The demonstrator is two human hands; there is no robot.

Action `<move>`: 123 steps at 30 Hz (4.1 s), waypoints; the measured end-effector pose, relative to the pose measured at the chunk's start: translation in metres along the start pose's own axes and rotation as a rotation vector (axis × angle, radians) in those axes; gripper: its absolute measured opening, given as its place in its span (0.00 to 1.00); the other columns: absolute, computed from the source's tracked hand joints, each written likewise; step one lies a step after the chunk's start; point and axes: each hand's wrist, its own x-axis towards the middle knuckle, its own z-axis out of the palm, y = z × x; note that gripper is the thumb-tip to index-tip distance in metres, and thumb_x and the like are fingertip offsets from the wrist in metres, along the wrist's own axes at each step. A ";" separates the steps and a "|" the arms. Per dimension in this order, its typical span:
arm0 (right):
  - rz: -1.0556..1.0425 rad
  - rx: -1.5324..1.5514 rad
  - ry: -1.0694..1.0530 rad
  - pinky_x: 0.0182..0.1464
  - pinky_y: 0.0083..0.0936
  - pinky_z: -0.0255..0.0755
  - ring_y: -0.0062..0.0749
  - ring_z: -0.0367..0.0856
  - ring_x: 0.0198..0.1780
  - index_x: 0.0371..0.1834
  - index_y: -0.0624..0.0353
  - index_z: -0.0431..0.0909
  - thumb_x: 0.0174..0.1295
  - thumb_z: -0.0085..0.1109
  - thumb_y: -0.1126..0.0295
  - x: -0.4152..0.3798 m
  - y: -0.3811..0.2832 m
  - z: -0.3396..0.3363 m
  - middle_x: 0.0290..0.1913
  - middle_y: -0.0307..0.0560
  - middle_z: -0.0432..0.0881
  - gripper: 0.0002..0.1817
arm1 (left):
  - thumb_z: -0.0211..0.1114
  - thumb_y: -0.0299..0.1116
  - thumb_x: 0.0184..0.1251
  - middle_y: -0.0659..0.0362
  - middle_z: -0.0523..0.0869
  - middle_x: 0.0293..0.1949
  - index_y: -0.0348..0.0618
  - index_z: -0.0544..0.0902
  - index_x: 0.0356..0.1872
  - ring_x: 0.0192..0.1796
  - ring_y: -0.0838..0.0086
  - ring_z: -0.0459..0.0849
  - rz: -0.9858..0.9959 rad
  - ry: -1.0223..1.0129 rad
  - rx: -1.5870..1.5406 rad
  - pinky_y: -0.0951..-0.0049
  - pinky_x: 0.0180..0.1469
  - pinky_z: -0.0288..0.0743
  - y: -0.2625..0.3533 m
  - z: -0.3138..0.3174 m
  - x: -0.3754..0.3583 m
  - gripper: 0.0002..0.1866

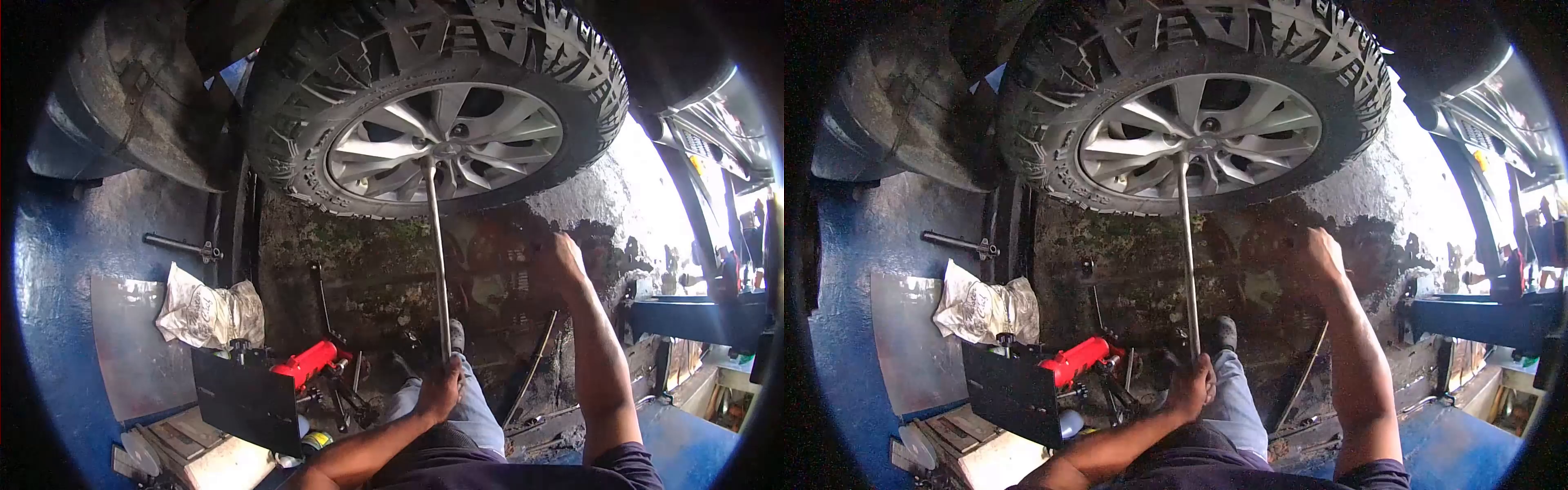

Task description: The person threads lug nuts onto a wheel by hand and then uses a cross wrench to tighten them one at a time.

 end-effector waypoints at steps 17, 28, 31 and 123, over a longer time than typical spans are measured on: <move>-0.655 0.192 0.589 0.32 0.41 0.75 0.49 0.80 0.30 0.30 0.58 0.79 0.55 0.63 0.69 -0.002 -0.096 -0.043 0.27 0.49 0.76 0.05 | 0.52 0.65 0.70 0.67 0.61 0.17 0.52 0.65 0.26 0.15 0.79 0.62 -0.117 -0.286 -0.560 0.74 0.19 0.59 0.011 -0.003 0.064 0.27; -0.617 -0.266 0.712 0.50 0.41 0.72 0.46 0.79 0.47 0.38 0.53 0.83 0.62 0.58 0.53 -0.033 -0.114 -0.118 0.40 0.48 0.83 0.15 | 0.54 0.65 0.69 0.68 0.62 0.18 0.56 0.65 0.27 0.17 0.79 0.65 -0.191 -0.086 -0.454 0.72 0.22 0.63 0.001 0.002 0.064 0.25; -0.936 -0.114 0.727 0.56 0.40 0.69 0.45 0.77 0.50 0.33 0.50 0.85 0.59 0.59 0.54 -0.069 -0.212 -0.155 0.42 0.44 0.81 0.13 | 0.55 0.65 0.69 0.68 0.63 0.18 0.56 0.66 0.27 0.18 0.79 0.66 -0.105 -0.002 -0.465 0.72 0.22 0.63 0.003 0.017 0.063 0.25; -0.490 -0.745 0.032 0.47 0.35 0.74 0.33 0.86 0.41 0.35 0.41 0.87 0.54 0.63 0.58 0.005 -0.095 -0.062 0.30 0.36 0.85 0.08 | 0.51 0.65 0.71 0.66 0.67 0.14 0.51 0.67 0.20 0.13 0.77 0.71 -0.164 -0.081 -0.287 0.72 0.14 0.69 -0.010 0.040 0.106 0.30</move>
